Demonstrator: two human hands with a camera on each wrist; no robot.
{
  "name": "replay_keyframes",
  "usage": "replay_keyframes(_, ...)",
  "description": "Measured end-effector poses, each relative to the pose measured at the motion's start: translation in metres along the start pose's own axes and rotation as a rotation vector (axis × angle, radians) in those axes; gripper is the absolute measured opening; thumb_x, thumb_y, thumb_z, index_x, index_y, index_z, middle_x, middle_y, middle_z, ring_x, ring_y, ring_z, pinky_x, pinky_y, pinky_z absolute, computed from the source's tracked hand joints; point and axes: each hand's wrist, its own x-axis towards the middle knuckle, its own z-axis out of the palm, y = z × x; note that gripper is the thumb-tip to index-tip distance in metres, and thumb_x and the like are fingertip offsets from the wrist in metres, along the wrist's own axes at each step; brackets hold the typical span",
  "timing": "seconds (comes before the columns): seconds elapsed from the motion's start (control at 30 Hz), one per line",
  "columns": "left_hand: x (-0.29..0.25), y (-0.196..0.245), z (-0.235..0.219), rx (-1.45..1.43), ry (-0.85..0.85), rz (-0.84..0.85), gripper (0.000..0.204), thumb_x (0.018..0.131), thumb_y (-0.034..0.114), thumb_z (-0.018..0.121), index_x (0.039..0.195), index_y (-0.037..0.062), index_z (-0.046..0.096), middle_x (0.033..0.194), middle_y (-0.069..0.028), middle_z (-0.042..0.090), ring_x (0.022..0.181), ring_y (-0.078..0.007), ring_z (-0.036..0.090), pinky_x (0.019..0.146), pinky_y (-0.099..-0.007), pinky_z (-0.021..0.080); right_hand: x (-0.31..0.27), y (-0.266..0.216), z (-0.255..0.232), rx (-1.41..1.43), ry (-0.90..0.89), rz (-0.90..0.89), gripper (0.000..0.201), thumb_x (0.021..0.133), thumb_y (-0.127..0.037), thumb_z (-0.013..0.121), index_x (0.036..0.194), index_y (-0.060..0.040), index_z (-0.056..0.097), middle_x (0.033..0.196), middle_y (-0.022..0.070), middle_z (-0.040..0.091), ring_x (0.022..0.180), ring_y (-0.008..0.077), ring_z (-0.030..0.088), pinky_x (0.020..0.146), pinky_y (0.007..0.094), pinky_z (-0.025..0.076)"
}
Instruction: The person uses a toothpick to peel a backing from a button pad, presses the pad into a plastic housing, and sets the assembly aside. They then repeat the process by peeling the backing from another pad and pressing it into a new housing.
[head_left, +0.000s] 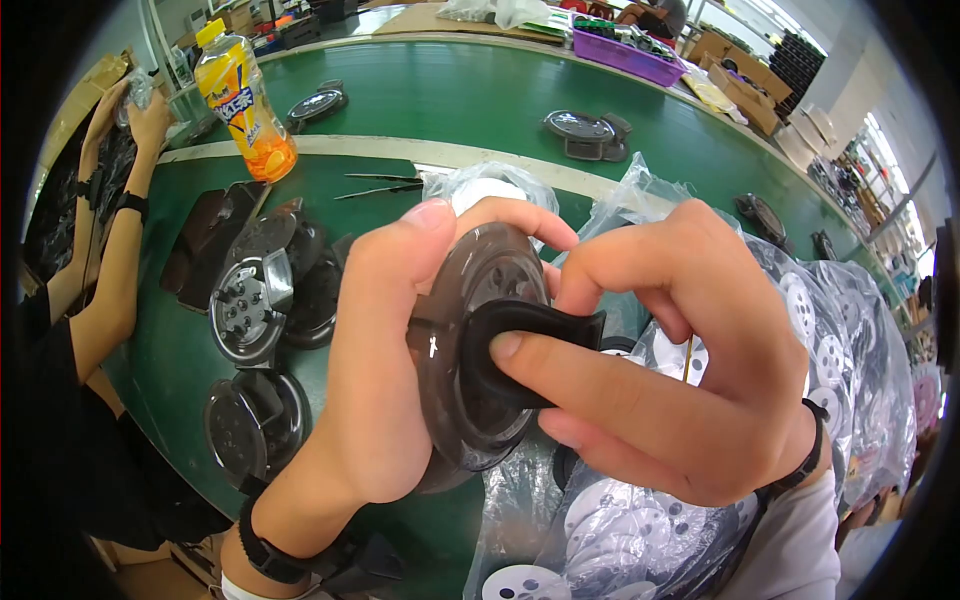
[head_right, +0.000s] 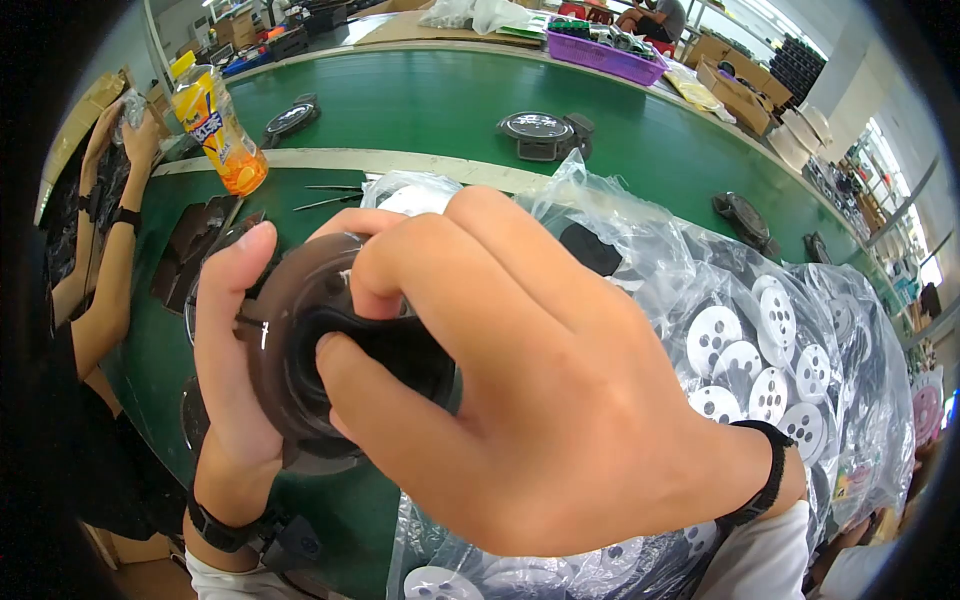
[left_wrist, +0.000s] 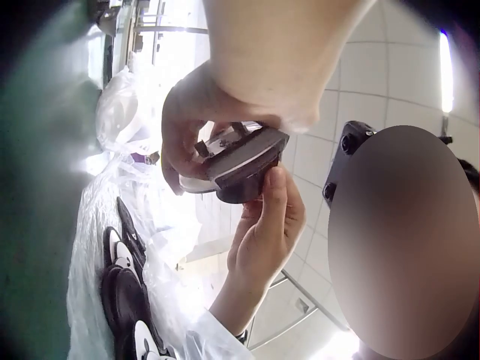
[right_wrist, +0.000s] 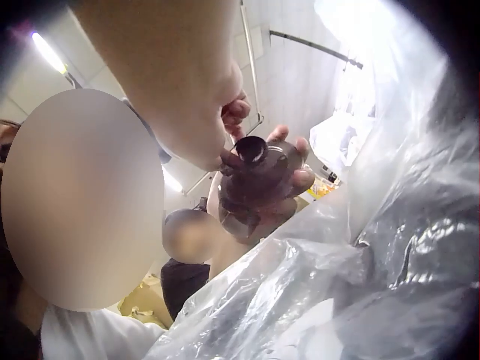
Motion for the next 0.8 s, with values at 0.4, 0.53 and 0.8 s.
replay_keyframes(0.4,0.0,-0.01,-0.017,-0.253,-0.233,0.082,0.057,0.088,0.044,0.029,0.115,-0.0027,0.048,0.104,-0.0123,0.058,0.092,-0.0196,0.055,0.086,-0.0261,0.039,0.003,-0.008,0.0,0.01,0.044,0.046,0.033,0.053,-0.021,0.072,0.083,-0.0085,0.069,0.086,0.0054,0.054,0.06,0.0142,0.042,0.05,0.0256,0.03)
replay_keyframes(0.53,0.002,-0.014,-0.022,-0.394,-0.35,0.114,0.056,0.088,0.043,0.031,0.113,-0.0026,0.05,0.104,-0.012,0.059,0.092,-0.0184,0.056,0.087,-0.0262,0.039,0.004,-0.015,0.0,-0.037,0.041,0.105,0.036,0.046,-0.018,0.073,0.081,-0.0092,0.068,0.085,0.0051,0.053,0.059,0.0147,0.041,0.049,0.0257,0.029)
replay_keyframes(0.8,-0.001,-0.011,-0.011,-0.424,-0.177,0.032,0.054,0.088,0.042,0.031,0.112,-0.0017,0.053,0.102,-0.0117,0.061,0.092,-0.0184,0.057,0.087,-0.0275,0.04,0.005,-0.015,0.005,-0.087,0.071,0.085,0.035,0.044,-0.014,0.071,0.079,-0.0098,0.068,0.083,0.0043,0.054,0.059,0.015,0.041,0.047,0.0248,0.028)
